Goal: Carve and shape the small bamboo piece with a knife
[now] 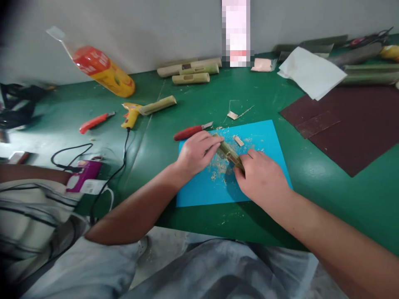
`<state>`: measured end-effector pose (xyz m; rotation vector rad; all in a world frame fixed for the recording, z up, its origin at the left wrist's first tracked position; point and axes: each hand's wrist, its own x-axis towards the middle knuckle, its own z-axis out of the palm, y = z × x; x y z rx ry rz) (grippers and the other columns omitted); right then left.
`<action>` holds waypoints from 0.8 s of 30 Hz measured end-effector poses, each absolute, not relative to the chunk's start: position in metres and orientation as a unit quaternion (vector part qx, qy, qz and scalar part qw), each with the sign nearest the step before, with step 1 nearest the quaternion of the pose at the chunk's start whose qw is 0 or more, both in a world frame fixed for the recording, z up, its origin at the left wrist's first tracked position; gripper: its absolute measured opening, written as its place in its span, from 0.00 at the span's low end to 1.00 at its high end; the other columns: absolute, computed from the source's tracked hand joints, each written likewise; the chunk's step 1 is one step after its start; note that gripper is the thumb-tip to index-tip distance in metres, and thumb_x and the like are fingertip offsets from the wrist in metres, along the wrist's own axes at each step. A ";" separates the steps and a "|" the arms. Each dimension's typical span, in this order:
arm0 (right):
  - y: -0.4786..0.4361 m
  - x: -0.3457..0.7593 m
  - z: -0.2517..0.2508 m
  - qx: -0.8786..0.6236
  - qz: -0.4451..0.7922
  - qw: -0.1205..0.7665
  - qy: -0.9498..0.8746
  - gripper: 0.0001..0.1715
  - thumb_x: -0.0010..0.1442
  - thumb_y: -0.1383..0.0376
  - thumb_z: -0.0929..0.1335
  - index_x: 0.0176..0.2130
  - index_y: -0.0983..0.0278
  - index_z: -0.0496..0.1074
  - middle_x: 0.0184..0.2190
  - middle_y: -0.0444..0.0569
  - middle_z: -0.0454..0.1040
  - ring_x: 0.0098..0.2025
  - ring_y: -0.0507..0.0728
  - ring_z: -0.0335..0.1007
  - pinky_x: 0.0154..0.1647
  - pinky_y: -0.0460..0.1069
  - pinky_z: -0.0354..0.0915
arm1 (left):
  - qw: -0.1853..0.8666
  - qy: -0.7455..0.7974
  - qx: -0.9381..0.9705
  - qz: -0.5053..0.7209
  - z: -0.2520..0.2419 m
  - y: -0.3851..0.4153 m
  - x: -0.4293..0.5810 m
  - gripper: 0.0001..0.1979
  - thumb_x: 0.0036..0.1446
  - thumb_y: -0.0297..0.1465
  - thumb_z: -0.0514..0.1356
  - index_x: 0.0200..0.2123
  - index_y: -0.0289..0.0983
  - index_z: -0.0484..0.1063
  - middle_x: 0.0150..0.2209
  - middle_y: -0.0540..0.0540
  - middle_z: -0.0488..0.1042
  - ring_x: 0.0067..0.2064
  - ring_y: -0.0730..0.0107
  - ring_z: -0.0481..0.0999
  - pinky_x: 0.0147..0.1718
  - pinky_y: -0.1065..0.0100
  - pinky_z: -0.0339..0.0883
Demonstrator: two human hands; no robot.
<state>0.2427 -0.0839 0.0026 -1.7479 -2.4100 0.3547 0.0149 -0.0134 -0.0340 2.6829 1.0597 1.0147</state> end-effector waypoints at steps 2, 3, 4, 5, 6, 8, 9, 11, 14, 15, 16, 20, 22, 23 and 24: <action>-0.084 0.243 0.002 -0.581 0.124 0.077 -0.800 0.11 0.70 0.61 0.68 0.39 0.63 0.78 0.37 0.54 0.77 0.40 0.62 0.74 0.37 0.55 0.62 | 0.045 0.376 0.862 0.337 -0.033 -0.009 0.010 0.12 0.74 0.31 0.58 0.49 0.34 0.81 0.40 0.42 0.81 0.42 0.64 0.81 0.47 0.60 0.77; -0.084 0.243 0.002 -0.582 0.124 0.079 -0.800 0.11 0.69 0.61 0.68 0.38 0.63 0.78 0.37 0.54 0.77 0.40 0.61 0.74 0.37 0.54 0.61 | 0.049 0.389 0.855 0.338 -0.033 -0.009 0.008 0.12 0.74 0.31 0.58 0.49 0.35 0.82 0.41 0.42 0.81 0.42 0.64 0.81 0.48 0.59 0.77; -0.084 0.243 0.002 -0.581 0.123 0.081 -0.800 0.10 0.69 0.61 0.68 0.38 0.63 0.77 0.37 0.54 0.77 0.40 0.61 0.73 0.37 0.54 0.61 | 0.054 0.397 0.851 0.340 -0.032 -0.009 0.007 0.11 0.74 0.31 0.59 0.48 0.36 0.82 0.40 0.43 0.81 0.42 0.65 0.81 0.48 0.60 0.77; -0.084 0.243 0.002 -0.581 0.120 0.081 -0.801 0.10 0.69 0.62 0.68 0.38 0.63 0.77 0.37 0.54 0.77 0.39 0.61 0.73 0.37 0.54 0.61 | 0.061 0.397 0.850 0.340 -0.032 -0.011 0.008 0.11 0.73 0.31 0.59 0.47 0.36 0.82 0.39 0.43 0.81 0.41 0.65 0.80 0.47 0.61 0.77; -0.084 0.243 0.002 -0.581 0.118 0.081 -0.801 0.10 0.69 0.62 0.68 0.38 0.63 0.77 0.37 0.54 0.77 0.39 0.61 0.73 0.37 0.54 0.61 | 0.070 0.390 0.853 0.339 -0.032 -0.015 0.011 0.11 0.73 0.31 0.59 0.46 0.35 0.82 0.38 0.43 0.81 0.41 0.66 0.80 0.45 0.62 0.77; -0.084 0.243 0.002 -0.580 0.116 0.078 -0.803 0.10 0.69 0.62 0.68 0.38 0.64 0.77 0.36 0.54 0.77 0.39 0.61 0.73 0.37 0.54 0.61 | 0.085 0.359 0.871 0.325 -0.032 -0.021 0.017 0.12 0.74 0.31 0.58 0.46 0.35 0.82 0.36 0.44 0.80 0.39 0.66 0.79 0.41 0.63 0.75; -0.084 0.243 0.002 -0.580 0.115 0.076 -0.803 0.11 0.69 0.62 0.68 0.37 0.64 0.77 0.36 0.54 0.77 0.39 0.61 0.73 0.37 0.54 0.61 | 0.088 0.341 0.881 0.315 -0.032 -0.024 0.020 0.13 0.74 0.32 0.57 0.46 0.35 0.82 0.35 0.44 0.80 0.38 0.66 0.79 0.40 0.64 0.75; -0.084 0.242 0.002 -0.583 0.115 0.076 -0.801 0.11 0.69 0.61 0.68 0.37 0.63 0.77 0.35 0.55 0.77 0.39 0.62 0.73 0.37 0.54 0.61 | 0.083 0.325 0.891 0.305 -0.034 -0.024 0.023 0.14 0.75 0.32 0.56 0.47 0.35 0.82 0.35 0.44 0.80 0.38 0.66 0.79 0.40 0.63 0.75; -0.084 0.241 0.003 -0.587 0.114 0.079 -0.797 0.12 0.70 0.61 0.67 0.38 0.64 0.78 0.37 0.55 0.77 0.40 0.62 0.74 0.37 0.54 0.61 | 0.064 0.350 0.875 0.328 -0.035 -0.019 0.021 0.13 0.75 0.32 0.57 0.44 0.35 0.81 0.37 0.43 0.81 0.40 0.65 0.79 0.43 0.61 0.76; -0.084 0.241 0.003 -0.588 0.113 0.077 -0.797 0.12 0.70 0.61 0.67 0.38 0.64 0.78 0.37 0.55 0.78 0.40 0.62 0.74 0.38 0.54 0.62 | 0.060 0.353 0.871 0.335 -0.036 -0.017 0.019 0.12 0.74 0.31 0.57 0.44 0.35 0.81 0.37 0.43 0.81 0.40 0.65 0.79 0.44 0.61 0.76; -0.084 0.240 0.004 -0.588 0.111 0.072 -0.798 0.13 0.70 0.61 0.67 0.39 0.64 0.79 0.37 0.56 0.78 0.40 0.62 0.74 0.38 0.54 0.62 | 0.060 0.349 0.872 0.338 -0.036 -0.016 0.018 0.12 0.74 0.31 0.57 0.45 0.35 0.81 0.36 0.43 0.81 0.40 0.65 0.79 0.43 0.61 0.76; -0.085 0.238 0.005 -0.581 0.104 0.051 -0.806 0.13 0.71 0.62 0.67 0.39 0.66 0.79 0.37 0.56 0.78 0.41 0.62 0.75 0.37 0.54 0.62 | 0.067 0.322 0.882 0.337 -0.035 -0.015 0.014 0.11 0.74 0.30 0.58 0.47 0.35 0.81 0.35 0.44 0.80 0.38 0.66 0.79 0.41 0.63 0.75; -0.086 0.238 0.006 -0.583 0.099 0.052 -0.804 0.14 0.71 0.62 0.66 0.40 0.66 0.79 0.37 0.56 0.78 0.40 0.62 0.74 0.36 0.53 0.61 | 0.059 0.341 0.870 0.350 -0.034 -0.015 0.014 0.11 0.73 0.31 0.58 0.45 0.35 0.82 0.35 0.45 0.80 0.38 0.67 0.79 0.42 0.62 0.76; -0.086 0.238 0.006 -0.585 0.096 0.053 -0.804 0.13 0.71 0.62 0.66 0.40 0.66 0.79 0.37 0.57 0.78 0.40 0.62 0.74 0.36 0.53 0.60 | 0.054 0.348 0.868 0.351 -0.034 -0.015 0.014 0.11 0.73 0.31 0.58 0.44 0.35 0.82 0.35 0.44 0.80 0.38 0.66 0.79 0.42 0.62 0.76; -0.086 0.238 0.006 -0.584 0.095 0.053 -0.804 0.13 0.71 0.62 0.66 0.40 0.66 0.79 0.37 0.57 0.78 0.40 0.62 0.74 0.36 0.53 0.60 | 0.053 0.348 0.869 0.346 -0.034 -0.016 0.015 0.12 0.73 0.31 0.58 0.44 0.35 0.82 0.34 0.44 0.79 0.38 0.66 0.78 0.42 0.62 0.76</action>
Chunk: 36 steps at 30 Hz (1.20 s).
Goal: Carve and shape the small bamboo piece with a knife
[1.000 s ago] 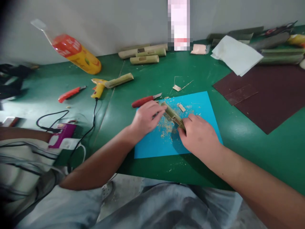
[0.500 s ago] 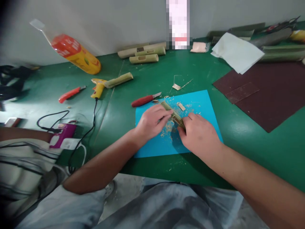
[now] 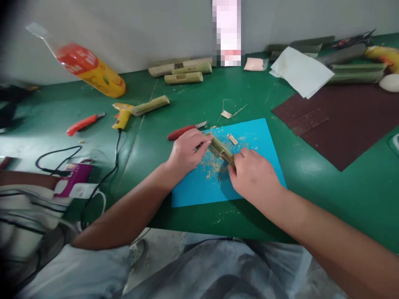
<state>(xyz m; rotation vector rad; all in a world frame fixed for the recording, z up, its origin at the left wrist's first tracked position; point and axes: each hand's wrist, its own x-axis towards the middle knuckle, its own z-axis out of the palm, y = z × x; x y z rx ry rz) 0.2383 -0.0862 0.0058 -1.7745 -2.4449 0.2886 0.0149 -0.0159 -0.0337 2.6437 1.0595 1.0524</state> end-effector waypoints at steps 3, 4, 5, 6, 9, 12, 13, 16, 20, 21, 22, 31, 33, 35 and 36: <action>-0.087 0.239 0.005 -0.576 0.090 0.055 -0.810 0.13 0.70 0.63 0.66 0.38 0.65 0.79 0.36 0.56 0.78 0.39 0.61 0.73 0.36 0.53 0.60 | 0.069 0.326 0.885 0.326 -0.035 -0.018 0.017 0.12 0.74 0.30 0.57 0.47 0.34 0.82 0.35 0.44 0.80 0.39 0.66 0.79 0.41 0.63 0.76; -0.087 0.238 0.005 -0.575 0.086 0.058 -0.811 0.13 0.70 0.63 0.66 0.38 0.65 0.78 0.36 0.55 0.78 0.39 0.61 0.73 0.36 0.53 0.60 | 0.073 0.324 0.884 0.329 -0.035 -0.019 0.017 0.12 0.74 0.30 0.57 0.48 0.35 0.82 0.35 0.43 0.80 0.39 0.66 0.79 0.41 0.63 0.76; -0.086 0.238 0.004 -0.576 0.082 0.061 -0.811 0.13 0.70 0.63 0.66 0.38 0.65 0.79 0.36 0.55 0.78 0.39 0.61 0.73 0.36 0.53 0.60 | 0.077 0.330 0.879 0.335 -0.035 -0.019 0.017 0.12 0.74 0.31 0.57 0.48 0.35 0.82 0.36 0.43 0.80 0.39 0.66 0.79 0.42 0.63 0.76; -0.086 0.238 0.004 -0.577 0.079 0.063 -0.810 0.13 0.70 0.62 0.66 0.38 0.65 0.79 0.36 0.55 0.78 0.39 0.61 0.73 0.36 0.53 0.60 | 0.077 0.340 0.872 0.343 -0.035 -0.018 0.017 0.12 0.74 0.31 0.57 0.47 0.36 0.82 0.36 0.43 0.80 0.40 0.66 0.79 0.43 0.62 0.77; -0.086 0.237 0.004 -0.580 0.078 0.059 -0.809 0.13 0.70 0.62 0.67 0.39 0.66 0.79 0.36 0.56 0.78 0.39 0.61 0.74 0.35 0.53 0.60 | 0.080 0.346 0.872 0.337 -0.035 -0.018 0.016 0.13 0.74 0.32 0.57 0.46 0.36 0.82 0.35 0.43 0.79 0.39 0.65 0.78 0.41 0.61 0.76; -0.087 0.237 0.005 -0.577 0.081 0.050 -0.811 0.14 0.71 0.62 0.66 0.39 0.66 0.79 0.36 0.56 0.78 0.39 0.61 0.74 0.35 0.53 0.60 | 0.083 0.324 0.883 0.331 -0.034 -0.018 0.017 0.13 0.74 0.31 0.57 0.46 0.36 0.82 0.35 0.44 0.79 0.38 0.66 0.78 0.40 0.64 0.75; -0.087 0.237 0.005 -0.577 0.079 0.049 -0.811 0.14 0.71 0.62 0.66 0.39 0.66 0.79 0.36 0.56 0.78 0.39 0.61 0.75 0.35 0.53 0.60 | 0.078 0.326 0.878 0.341 -0.034 -0.019 0.017 0.12 0.74 0.31 0.57 0.46 0.35 0.82 0.35 0.44 0.79 0.38 0.67 0.79 0.40 0.64 0.76; -0.088 0.236 0.005 -0.576 0.076 0.047 -0.812 0.15 0.71 0.62 0.66 0.39 0.67 0.79 0.37 0.57 0.78 0.40 0.62 0.75 0.36 0.54 0.61 | 0.062 0.336 0.873 0.349 -0.034 -0.019 0.017 0.12 0.74 0.31 0.58 0.45 0.34 0.82 0.35 0.44 0.78 0.38 0.66 0.78 0.40 0.63 0.75; -0.089 0.236 0.005 -0.574 0.076 0.049 -0.814 0.15 0.71 0.62 0.65 0.40 0.67 0.79 0.36 0.56 0.78 0.40 0.62 0.75 0.36 0.54 0.61 | 0.084 0.330 0.880 0.330 -0.035 -0.020 0.016 0.12 0.74 0.31 0.57 0.48 0.35 0.81 0.35 0.44 0.78 0.38 0.66 0.78 0.40 0.63 0.75; -0.089 0.236 0.005 -0.576 0.075 0.051 -0.813 0.15 0.72 0.62 0.65 0.40 0.67 0.79 0.37 0.56 0.78 0.41 0.63 0.75 0.37 0.54 0.61 | 0.084 0.335 0.874 0.341 -0.035 -0.020 0.016 0.12 0.74 0.30 0.57 0.47 0.34 0.81 0.35 0.44 0.78 0.39 0.66 0.78 0.41 0.63 0.75; -0.089 0.236 0.005 -0.577 0.074 0.052 -0.812 0.15 0.71 0.62 0.65 0.41 0.67 0.79 0.37 0.57 0.78 0.41 0.63 0.75 0.36 0.54 0.61 | 0.078 0.337 0.871 0.350 -0.035 -0.020 0.016 0.11 0.74 0.30 0.58 0.46 0.34 0.81 0.35 0.43 0.78 0.39 0.65 0.78 0.41 0.63 0.75; -0.088 0.235 0.001 -0.579 0.073 0.062 -0.810 0.14 0.70 0.62 0.67 0.40 0.67 0.79 0.37 0.57 0.78 0.40 0.62 0.75 0.36 0.54 0.60 | 0.029 0.309 0.881 0.356 -0.036 -0.016 0.015 0.10 0.73 0.29 0.59 0.46 0.33 0.81 0.35 0.44 0.79 0.37 0.66 0.79 0.39 0.63 0.76; -0.087 0.235 0.001 -0.576 0.077 0.061 -0.812 0.13 0.70 0.62 0.67 0.40 0.67 0.79 0.36 0.57 0.78 0.41 0.63 0.75 0.36 0.54 0.60 | 0.044 0.292 0.894 0.337 -0.036 -0.018 0.015 0.11 0.74 0.30 0.58 0.47 0.33 0.81 0.34 0.45 0.79 0.37 0.66 0.79 0.39 0.64 0.76; -0.087 0.235 0.001 -0.576 0.083 0.060 -0.811 0.13 0.70 0.62 0.67 0.40 0.67 0.79 0.36 0.57 0.78 0.41 0.63 0.75 0.36 0.54 0.61 | 0.052 0.297 0.889 0.344 -0.036 -0.018 0.015 0.11 0.74 0.30 0.58 0.47 0.34 0.81 0.34 0.45 0.79 0.37 0.67 0.79 0.39 0.65 0.76; -0.087 0.235 0.001 -0.578 0.083 0.060 -0.810 0.13 0.70 0.62 0.67 0.40 0.67 0.80 0.37 0.57 0.78 0.40 0.62 0.75 0.36 0.54 0.61 | 0.049 0.307 0.882 0.355 -0.037 -0.017 0.014 0.10 0.74 0.30 0.59 0.46 0.34 0.81 0.34 0.45 0.79 0.37 0.67 0.79 0.39 0.64 0.76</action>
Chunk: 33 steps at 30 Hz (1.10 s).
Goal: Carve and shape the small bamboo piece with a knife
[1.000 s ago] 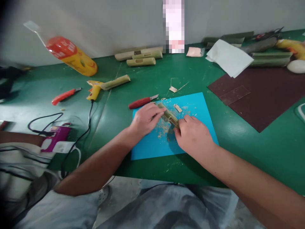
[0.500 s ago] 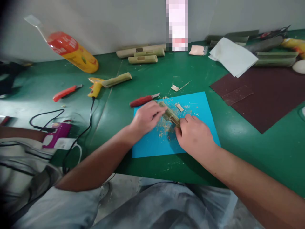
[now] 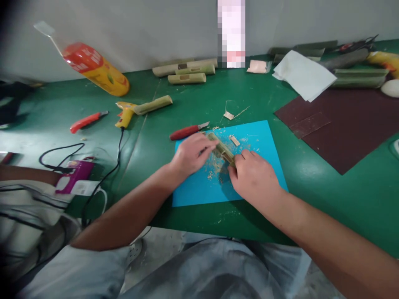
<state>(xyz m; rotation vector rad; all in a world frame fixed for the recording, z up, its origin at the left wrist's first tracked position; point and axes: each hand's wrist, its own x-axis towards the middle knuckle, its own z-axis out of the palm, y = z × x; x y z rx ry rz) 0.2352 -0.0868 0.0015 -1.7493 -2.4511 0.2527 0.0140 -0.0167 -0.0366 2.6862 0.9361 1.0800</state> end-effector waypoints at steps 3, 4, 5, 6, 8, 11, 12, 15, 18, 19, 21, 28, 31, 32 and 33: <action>-0.087 0.234 0.001 -0.578 0.082 0.059 -0.810 0.14 0.71 0.62 0.67 0.40 0.68 0.80 0.37 0.57 0.78 0.41 0.63 0.75 0.37 0.54 0.61 | 0.042 0.313 0.876 0.366 -0.038 -0.013 0.012 0.10 0.73 0.29 0.59 0.46 0.33 0.81 0.35 0.44 0.79 0.38 0.66 0.78 0.40 0.63 0.76; -0.087 0.234 0.001 -0.578 0.081 0.059 -0.810 0.13 0.70 0.63 0.67 0.40 0.67 0.79 0.37 0.57 0.78 0.41 0.63 0.75 0.37 0.54 0.62 | 0.049 0.300 0.882 0.360 -0.039 -0.012 0.012 0.10 0.73 0.30 0.59 0.47 0.33 0.81 0.35 0.44 0.78 0.38 0.66 0.79 0.40 0.64 0.76; -0.087 0.234 0.001 -0.577 0.080 0.058 -0.811 0.13 0.70 0.63 0.67 0.40 0.67 0.79 0.37 0.57 0.78 0.41 0.63 0.75 0.37 0.54 0.62 | 0.058 0.290 0.887 0.355 -0.039 -0.010 0.011 0.11 0.73 0.30 0.59 0.48 0.34 0.81 0.35 0.45 0.79 0.38 0.67 0.79 0.39 0.64 0.76; -0.087 0.235 0.001 -0.578 0.080 0.057 -0.810 0.13 0.71 0.63 0.67 0.41 0.67 0.79 0.37 0.57 0.78 0.42 0.63 0.75 0.37 0.54 0.62 | 0.063 0.292 0.886 0.354 -0.040 -0.009 0.011 0.11 0.74 0.30 0.58 0.48 0.34 0.81 0.35 0.45 0.79 0.38 0.67 0.79 0.39 0.65 0.76; -0.088 0.235 0.001 -0.579 0.079 0.056 -0.810 0.14 0.71 0.62 0.67 0.41 0.67 0.80 0.38 0.57 0.78 0.42 0.63 0.75 0.37 0.54 0.62 | 0.059 0.325 0.870 0.366 -0.040 -0.006 0.009 0.10 0.73 0.30 0.59 0.46 0.35 0.81 0.35 0.45 0.79 0.38 0.67 0.79 0.41 0.64 0.77; -0.088 0.235 0.002 -0.580 0.081 0.052 -0.809 0.14 0.71 0.62 0.67 0.41 0.67 0.80 0.38 0.57 0.79 0.42 0.63 0.76 0.37 0.54 0.62 | 0.041 0.354 0.857 0.373 -0.041 -0.005 0.008 0.10 0.73 0.30 0.59 0.44 0.34 0.82 0.34 0.45 0.79 0.38 0.66 0.78 0.41 0.62 0.77; -0.088 0.235 0.002 -0.581 0.081 0.048 -0.808 0.13 0.71 0.62 0.67 0.41 0.67 0.80 0.38 0.57 0.78 0.43 0.63 0.76 0.38 0.54 0.62 | 0.044 0.343 0.863 0.368 -0.041 -0.006 0.009 0.10 0.73 0.30 0.59 0.45 0.34 0.82 0.35 0.45 0.78 0.38 0.66 0.78 0.41 0.62 0.77; -0.088 0.235 0.003 -0.581 0.088 0.041 -0.808 0.13 0.71 0.62 0.67 0.42 0.67 0.80 0.38 0.57 0.79 0.43 0.63 0.76 0.39 0.54 0.63 | 0.056 0.324 0.874 0.357 -0.040 -0.008 0.009 0.11 0.74 0.30 0.58 0.48 0.34 0.81 0.35 0.44 0.78 0.39 0.66 0.79 0.40 0.62 0.77; -0.087 0.235 0.004 -0.582 0.093 0.044 -0.807 0.15 0.72 0.62 0.66 0.43 0.67 0.80 0.39 0.57 0.79 0.44 0.63 0.76 0.40 0.54 0.63 | 0.027 0.346 0.865 0.362 -0.040 -0.008 0.009 0.11 0.73 0.30 0.58 0.45 0.34 0.82 0.35 0.44 0.78 0.38 0.66 0.79 0.41 0.62 0.77; -0.087 0.235 0.004 -0.583 0.095 0.042 -0.806 0.14 0.72 0.61 0.66 0.43 0.67 0.80 0.40 0.57 0.79 0.44 0.63 0.76 0.40 0.54 0.63 | 0.015 0.344 0.869 0.354 -0.040 -0.008 0.009 0.11 0.73 0.30 0.58 0.45 0.34 0.81 0.35 0.44 0.78 0.38 0.65 0.79 0.41 0.61 0.77; -0.087 0.235 0.004 -0.584 0.097 0.036 -0.805 0.14 0.72 0.62 0.66 0.43 0.67 0.80 0.40 0.57 0.79 0.44 0.64 0.76 0.40 0.54 0.63 | 0.005 0.325 0.886 0.332 -0.040 -0.007 0.009 0.12 0.74 0.30 0.57 0.48 0.33 0.81 0.35 0.44 0.78 0.39 0.64 0.79 0.41 0.61 0.77; -0.087 0.234 0.005 -0.582 0.093 0.035 -0.807 0.13 0.71 0.62 0.67 0.43 0.67 0.80 0.40 0.58 0.79 0.43 0.64 0.76 0.38 0.54 0.62 | 0.033 0.319 0.883 0.343 -0.039 -0.004 0.008 0.12 0.75 0.32 0.56 0.46 0.34 0.80 0.35 0.44 0.78 0.39 0.64 0.79 0.42 0.59 0.77; -0.088 0.235 0.004 -0.582 0.089 0.039 -0.807 0.13 0.71 0.63 0.66 0.42 0.66 0.80 0.39 0.57 0.79 0.43 0.63 0.75 0.37 0.54 0.61 | 0.033 0.298 0.889 0.345 -0.038 -0.007 0.010 0.12 0.75 0.31 0.57 0.47 0.34 0.80 0.35 0.44 0.78 0.38 0.65 0.78 0.40 0.62 0.76; -0.088 0.235 0.004 -0.582 0.086 0.043 -0.808 0.14 0.71 0.62 0.66 0.42 0.66 0.80 0.39 0.57 0.79 0.43 0.63 0.75 0.37 0.54 0.61 | 0.027 0.306 0.883 0.355 -0.037 -0.008 0.010 0.12 0.74 0.31 0.57 0.46 0.34 0.80 0.34 0.44 0.78 0.38 0.65 0.78 0.40 0.62 0.76; -0.088 0.236 0.003 -0.582 0.083 0.047 -0.808 0.14 0.71 0.62 0.66 0.42 0.66 0.79 0.39 0.57 0.79 0.42 0.63 0.75 0.37 0.54 0.60 | 0.022 0.315 0.878 0.361 -0.037 -0.009 0.011 0.12 0.75 0.31 0.57 0.44 0.34 0.81 0.34 0.44 0.78 0.37 0.65 0.78 0.40 0.62 0.76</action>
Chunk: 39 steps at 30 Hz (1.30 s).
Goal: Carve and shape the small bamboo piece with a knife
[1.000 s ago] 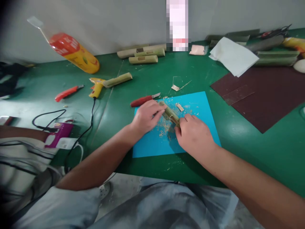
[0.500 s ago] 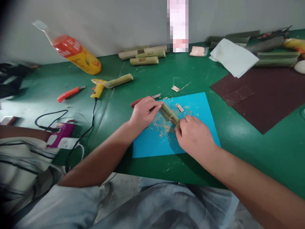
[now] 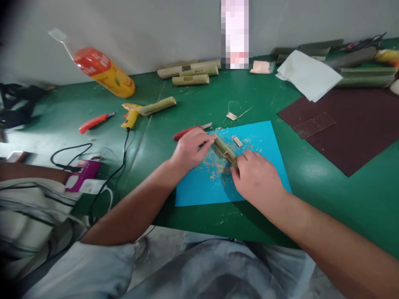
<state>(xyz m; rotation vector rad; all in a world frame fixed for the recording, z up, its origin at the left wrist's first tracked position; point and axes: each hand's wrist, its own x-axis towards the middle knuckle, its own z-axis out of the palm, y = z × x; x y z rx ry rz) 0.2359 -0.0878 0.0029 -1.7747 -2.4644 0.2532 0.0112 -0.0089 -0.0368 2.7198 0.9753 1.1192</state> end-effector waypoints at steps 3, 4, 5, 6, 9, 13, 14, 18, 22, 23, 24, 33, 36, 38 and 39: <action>-0.088 0.237 0.001 -0.577 0.083 0.050 -0.811 0.13 0.71 0.62 0.67 0.41 0.66 0.79 0.38 0.56 0.78 0.41 0.62 0.74 0.36 0.54 0.59 | 0.021 0.310 0.888 0.340 -0.036 -0.013 0.015 0.13 0.75 0.32 0.56 0.45 0.35 0.81 0.34 0.44 0.78 0.37 0.65 0.78 0.39 0.63 0.76; -0.088 0.237 0.001 -0.576 0.085 0.050 -0.812 0.12 0.71 0.62 0.67 0.41 0.66 0.79 0.38 0.56 0.78 0.41 0.62 0.74 0.36 0.54 0.59 | 0.026 0.303 0.893 0.330 -0.036 -0.015 0.016 0.13 0.75 0.32 0.56 0.46 0.35 0.81 0.34 0.44 0.78 0.37 0.65 0.78 0.39 0.63 0.75; -0.087 0.237 0.002 -0.576 0.086 0.050 -0.812 0.13 0.71 0.63 0.67 0.41 0.66 0.79 0.38 0.56 0.78 0.41 0.62 0.74 0.36 0.54 0.59 | 0.030 0.300 0.896 0.326 -0.036 -0.016 0.016 0.13 0.75 0.32 0.56 0.46 0.35 0.81 0.35 0.44 0.78 0.38 0.66 0.78 0.39 0.63 0.76; -0.087 0.236 0.002 -0.577 0.086 0.052 -0.811 0.13 0.71 0.62 0.66 0.41 0.66 0.79 0.38 0.56 0.78 0.41 0.62 0.74 0.37 0.54 0.59 | 0.032 0.312 0.889 0.332 -0.035 -0.016 0.016 0.13 0.75 0.32 0.56 0.46 0.35 0.81 0.35 0.44 0.79 0.38 0.66 0.78 0.40 0.63 0.76; -0.087 0.236 0.004 -0.580 0.084 0.051 -0.809 0.13 0.72 0.62 0.66 0.41 0.66 0.79 0.38 0.56 0.78 0.42 0.62 0.74 0.36 0.54 0.59 | 0.041 0.341 0.876 0.339 -0.035 -0.018 0.016 0.13 0.75 0.32 0.56 0.44 0.35 0.81 0.35 0.44 0.78 0.38 0.65 0.78 0.41 0.62 0.76; -0.089 0.235 0.005 -0.574 0.083 0.044 -0.814 0.12 0.71 0.63 0.66 0.41 0.66 0.79 0.38 0.57 0.79 0.42 0.63 0.74 0.37 0.54 0.59 | 0.074 0.310 0.892 0.321 -0.034 -0.019 0.016 0.12 0.75 0.31 0.57 0.48 0.35 0.80 0.35 0.45 0.79 0.38 0.66 0.78 0.39 0.63 0.76; -0.089 0.235 0.005 -0.574 0.081 0.045 -0.814 0.13 0.71 0.63 0.66 0.42 0.66 0.79 0.39 0.57 0.79 0.42 0.63 0.74 0.37 0.54 0.59 | 0.071 0.317 0.885 0.334 -0.034 -0.019 0.015 0.11 0.74 0.31 0.57 0.47 0.35 0.81 0.35 0.45 0.79 0.38 0.66 0.79 0.40 0.63 0.76; -0.089 0.236 0.004 -0.572 0.080 0.041 -0.815 0.14 0.72 0.62 0.66 0.43 0.66 0.79 0.39 0.57 0.79 0.43 0.63 0.75 0.37 0.55 0.60 | 0.059 0.318 0.883 0.340 -0.032 -0.017 0.015 0.11 0.73 0.30 0.58 0.46 0.34 0.81 0.35 0.45 0.79 0.38 0.66 0.79 0.39 0.63 0.76; -0.089 0.236 0.003 -0.567 0.077 0.047 -0.819 0.14 0.72 0.63 0.65 0.42 0.66 0.79 0.39 0.57 0.79 0.43 0.64 0.75 0.38 0.55 0.61 | 0.049 0.317 0.885 0.338 -0.032 -0.016 0.017 0.11 0.74 0.29 0.58 0.46 0.34 0.81 0.35 0.45 0.79 0.37 0.66 0.79 0.39 0.64 0.76; -0.090 0.236 0.003 -0.568 0.074 0.051 -0.818 0.14 0.72 0.63 0.65 0.42 0.66 0.79 0.39 0.58 0.79 0.43 0.64 0.75 0.38 0.55 0.61 | 0.041 0.330 0.877 0.347 -0.031 -0.016 0.018 0.11 0.74 0.29 0.58 0.44 0.33 0.81 0.35 0.44 0.79 0.37 0.66 0.78 0.40 0.63 0.76; -0.090 0.236 0.003 -0.569 0.070 0.053 -0.818 0.14 0.72 0.63 0.65 0.42 0.66 0.79 0.39 0.58 0.79 0.43 0.64 0.75 0.37 0.55 0.61 | 0.036 0.337 0.873 0.350 -0.031 -0.017 0.019 0.11 0.74 0.30 0.58 0.43 0.33 0.81 0.35 0.44 0.79 0.38 0.65 0.78 0.40 0.62 0.76; -0.089 0.236 0.003 -0.562 0.059 0.057 -0.823 0.13 0.71 0.64 0.66 0.41 0.66 0.80 0.38 0.59 0.79 0.41 0.64 0.75 0.36 0.55 0.61 | 0.021 0.320 0.894 0.313 -0.032 -0.029 0.025 0.13 0.75 0.30 0.55 0.46 0.34 0.80 0.35 0.43 0.79 0.39 0.65 0.79 0.41 0.62 0.75; -0.089 0.235 0.003 -0.555 0.058 0.060 -0.827 0.12 0.70 0.64 0.66 0.40 0.65 0.80 0.36 0.58 0.79 0.41 0.64 0.75 0.37 0.55 0.62 | 0.019 0.299 0.905 0.301 -0.031 -0.028 0.026 0.13 0.76 0.30 0.55 0.47 0.34 0.80 0.34 0.44 0.79 0.38 0.65 0.78 0.39 0.63 0.74; -0.090 0.235 0.003 -0.557 0.057 0.064 -0.826 0.13 0.71 0.64 0.66 0.41 0.65 0.80 0.37 0.58 0.79 0.41 0.64 0.75 0.36 0.55 0.62 | 0.020 0.318 0.892 0.319 -0.030 -0.026 0.025 0.13 0.75 0.30 0.55 0.45 0.33 0.80 0.35 0.43 0.79 0.38 0.65 0.78 0.41 0.62 0.75; -0.090 0.235 0.003 -0.559 0.056 0.065 -0.825 0.13 0.71 0.64 0.65 0.41 0.65 0.80 0.37 0.59 0.79 0.41 0.64 0.75 0.36 0.55 0.62 | 0.021 0.327 0.887 0.325 -0.030 -0.025 0.024 0.13 0.75 0.30 0.56 0.44 0.33 0.80 0.35 0.43 0.79 0.39 0.64 0.78 0.41 0.62 0.74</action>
